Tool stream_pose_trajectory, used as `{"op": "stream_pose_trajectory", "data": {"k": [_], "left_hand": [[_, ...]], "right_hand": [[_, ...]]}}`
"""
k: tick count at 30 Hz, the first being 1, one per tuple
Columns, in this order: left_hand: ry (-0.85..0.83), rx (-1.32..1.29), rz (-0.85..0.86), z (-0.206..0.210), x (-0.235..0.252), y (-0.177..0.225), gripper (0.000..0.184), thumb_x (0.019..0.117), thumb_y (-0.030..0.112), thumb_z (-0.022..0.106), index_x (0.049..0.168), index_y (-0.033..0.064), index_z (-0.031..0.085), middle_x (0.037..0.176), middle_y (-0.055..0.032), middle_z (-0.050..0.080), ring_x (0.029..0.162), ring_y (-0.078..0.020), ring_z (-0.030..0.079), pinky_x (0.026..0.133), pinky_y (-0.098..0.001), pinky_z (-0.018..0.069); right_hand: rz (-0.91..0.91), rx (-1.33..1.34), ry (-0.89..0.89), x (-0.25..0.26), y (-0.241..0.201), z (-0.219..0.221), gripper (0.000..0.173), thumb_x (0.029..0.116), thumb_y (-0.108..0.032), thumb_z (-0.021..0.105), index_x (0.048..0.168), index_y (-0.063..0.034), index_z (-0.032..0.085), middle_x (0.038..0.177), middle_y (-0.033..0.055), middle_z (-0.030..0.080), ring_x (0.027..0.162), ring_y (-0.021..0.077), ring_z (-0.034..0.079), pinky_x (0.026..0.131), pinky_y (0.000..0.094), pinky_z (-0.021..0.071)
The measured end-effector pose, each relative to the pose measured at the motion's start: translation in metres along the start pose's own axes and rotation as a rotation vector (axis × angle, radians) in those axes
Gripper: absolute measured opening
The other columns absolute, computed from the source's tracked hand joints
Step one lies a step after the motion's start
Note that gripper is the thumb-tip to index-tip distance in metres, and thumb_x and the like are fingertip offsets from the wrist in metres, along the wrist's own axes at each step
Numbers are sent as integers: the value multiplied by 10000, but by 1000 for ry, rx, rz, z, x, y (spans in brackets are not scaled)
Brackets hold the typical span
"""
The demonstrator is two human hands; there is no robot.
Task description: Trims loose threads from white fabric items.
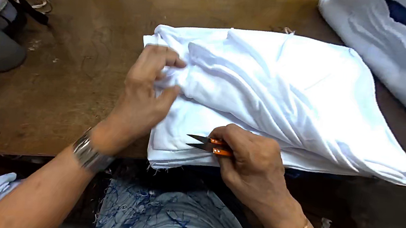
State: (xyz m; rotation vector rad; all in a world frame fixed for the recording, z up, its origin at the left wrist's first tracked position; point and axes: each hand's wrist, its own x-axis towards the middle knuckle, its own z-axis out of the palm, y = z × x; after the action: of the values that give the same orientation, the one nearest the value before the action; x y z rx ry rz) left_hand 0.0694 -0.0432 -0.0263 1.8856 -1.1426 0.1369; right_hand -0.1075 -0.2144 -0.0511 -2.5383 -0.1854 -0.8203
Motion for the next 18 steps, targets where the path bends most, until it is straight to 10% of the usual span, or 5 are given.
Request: {"op": "stream_pose_trajectory", "data": {"k": [4,8,14,18], "left_hand": [[-189,131,74,-5,-59,28,453,823,361,780,1130,36,707,1285,-138,573,1187,-219,566,961,-343,521],[-29,121,78,-2,-80,25,128,946,95,664,986,13,755,1032,-92,653,951,-120,636,819,-228,538],[-111,215,137,-17,-103,33,166,941,117,628,962,43,775,955,-50,670,908,-110,638,769,-225,533],[88,262,2,-8,-106,39,109,887,103,670,924,16,722,956,-72,667,815,-79,642,707,-209,557]], "right_hand": [[24,4,0,10,-2,-4,149,952,-125,528,956,-48,655,716,7,574,577,113,539,475,280,392],[18,86,-21,20,-3,-14,121,976,-139,537,959,-64,631,699,-24,535,575,66,490,492,235,360],[-65,17,-214,-5,2,-15,107,887,-144,551,908,-98,645,666,-34,535,544,110,524,452,299,389],[16,124,-124,6,-2,-21,120,975,-158,540,936,-89,630,642,-64,504,518,38,464,448,224,353]]}}
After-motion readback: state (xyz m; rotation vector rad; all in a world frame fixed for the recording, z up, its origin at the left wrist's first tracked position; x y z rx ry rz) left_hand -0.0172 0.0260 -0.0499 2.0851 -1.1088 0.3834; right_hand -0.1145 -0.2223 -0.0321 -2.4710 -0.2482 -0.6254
